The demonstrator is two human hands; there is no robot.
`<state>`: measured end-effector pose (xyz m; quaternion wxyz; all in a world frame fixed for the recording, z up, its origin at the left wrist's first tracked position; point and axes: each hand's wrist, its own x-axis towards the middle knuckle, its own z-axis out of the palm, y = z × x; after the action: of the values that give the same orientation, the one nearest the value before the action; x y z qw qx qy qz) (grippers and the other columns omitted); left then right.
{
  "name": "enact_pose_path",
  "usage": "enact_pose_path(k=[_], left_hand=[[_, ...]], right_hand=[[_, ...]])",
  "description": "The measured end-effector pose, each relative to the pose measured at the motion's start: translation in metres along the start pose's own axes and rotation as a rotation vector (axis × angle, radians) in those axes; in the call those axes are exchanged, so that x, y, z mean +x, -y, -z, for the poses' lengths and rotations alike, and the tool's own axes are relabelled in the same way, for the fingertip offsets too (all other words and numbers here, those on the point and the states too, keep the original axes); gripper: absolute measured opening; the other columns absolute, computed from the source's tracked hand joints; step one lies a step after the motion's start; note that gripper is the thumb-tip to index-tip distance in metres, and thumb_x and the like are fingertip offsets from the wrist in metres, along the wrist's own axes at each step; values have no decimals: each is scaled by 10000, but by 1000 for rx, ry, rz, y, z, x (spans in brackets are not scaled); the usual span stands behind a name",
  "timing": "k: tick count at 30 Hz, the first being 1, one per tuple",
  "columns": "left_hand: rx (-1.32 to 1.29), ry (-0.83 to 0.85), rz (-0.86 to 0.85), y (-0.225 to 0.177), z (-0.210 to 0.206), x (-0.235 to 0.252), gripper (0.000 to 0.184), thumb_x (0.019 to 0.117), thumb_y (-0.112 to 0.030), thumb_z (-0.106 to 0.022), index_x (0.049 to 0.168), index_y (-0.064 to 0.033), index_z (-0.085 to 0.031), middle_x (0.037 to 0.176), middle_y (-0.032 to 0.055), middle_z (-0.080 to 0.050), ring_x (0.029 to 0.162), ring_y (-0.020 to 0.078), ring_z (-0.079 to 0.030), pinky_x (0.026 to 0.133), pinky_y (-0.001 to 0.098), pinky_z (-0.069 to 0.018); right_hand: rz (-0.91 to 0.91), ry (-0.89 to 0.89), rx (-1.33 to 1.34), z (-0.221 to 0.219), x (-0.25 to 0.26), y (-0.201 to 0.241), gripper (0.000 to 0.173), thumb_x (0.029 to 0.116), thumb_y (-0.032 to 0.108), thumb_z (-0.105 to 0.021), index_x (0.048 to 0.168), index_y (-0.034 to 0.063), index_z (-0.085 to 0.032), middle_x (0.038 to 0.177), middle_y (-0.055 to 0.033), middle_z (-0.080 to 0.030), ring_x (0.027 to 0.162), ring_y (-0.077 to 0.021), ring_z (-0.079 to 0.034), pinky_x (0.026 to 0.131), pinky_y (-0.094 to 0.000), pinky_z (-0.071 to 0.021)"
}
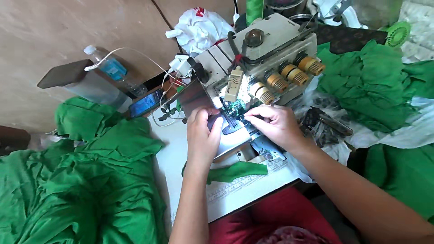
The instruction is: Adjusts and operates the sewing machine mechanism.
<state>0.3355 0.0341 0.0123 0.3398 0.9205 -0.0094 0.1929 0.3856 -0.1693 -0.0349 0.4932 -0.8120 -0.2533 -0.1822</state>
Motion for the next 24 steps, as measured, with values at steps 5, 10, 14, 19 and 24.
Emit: enact_pose_path(k=[5, 10, 14, 19, 24], left_hand=[[-17, 3, -4, 2, -1, 0, 184, 983, -206, -625, 1076, -72, -710, 1248, 89, -642, 1192, 210, -577, 978, 423, -476], [-78, 25, 66, -2, 3, 3, 209, 989, -172, -613, 1094, -28, -724, 1384, 142, -580, 1272, 225, -550, 1030, 424, -465], [-54, 34, 53, -1, 2, 4, 207, 990, -171, -598, 1046, -54, -760, 1426, 116, -585, 1326, 248, -526, 1086, 489, -408], [-44, 18, 47, -1, -1, 5, 177, 968, -187, -630, 989, -71, -762, 1316, 98, -638, 1248, 227, -564, 1036, 472, -436], [-42, 20, 64, -3, -2, 8, 179, 962, -214, -631, 937, -87, -755, 1266, 77, -653, 1218, 226, -566, 1018, 483, -429]], right_hand=[[16, -13, 40, -7, 1, -3, 132, 934, 174, -689, 994, 122, -794, 897, 5, -726, 677, -50, -586, 615, -256, -486], [45, -54, 28, -10, -1, -9, 122, 923, 164, -700, 986, 115, -793, 928, -3, -739, 671, -39, -584, 597, -235, -475], [84, -74, 23, -9, -1, -10, 113, 915, 156, -705, 971, 105, -789, 898, -4, -727, 614, -30, -536, 554, -219, -441], [105, -101, 0, -12, -1, -13, 107, 909, 159, -704, 957, 107, -784, 879, -8, -721, 609, -40, -539, 545, -224, -438], [124, -124, 52, -13, -3, -14, 97, 895, 128, -708, 949, 98, -782, 916, -12, -731, 664, -18, -574, 583, -192, -467]])
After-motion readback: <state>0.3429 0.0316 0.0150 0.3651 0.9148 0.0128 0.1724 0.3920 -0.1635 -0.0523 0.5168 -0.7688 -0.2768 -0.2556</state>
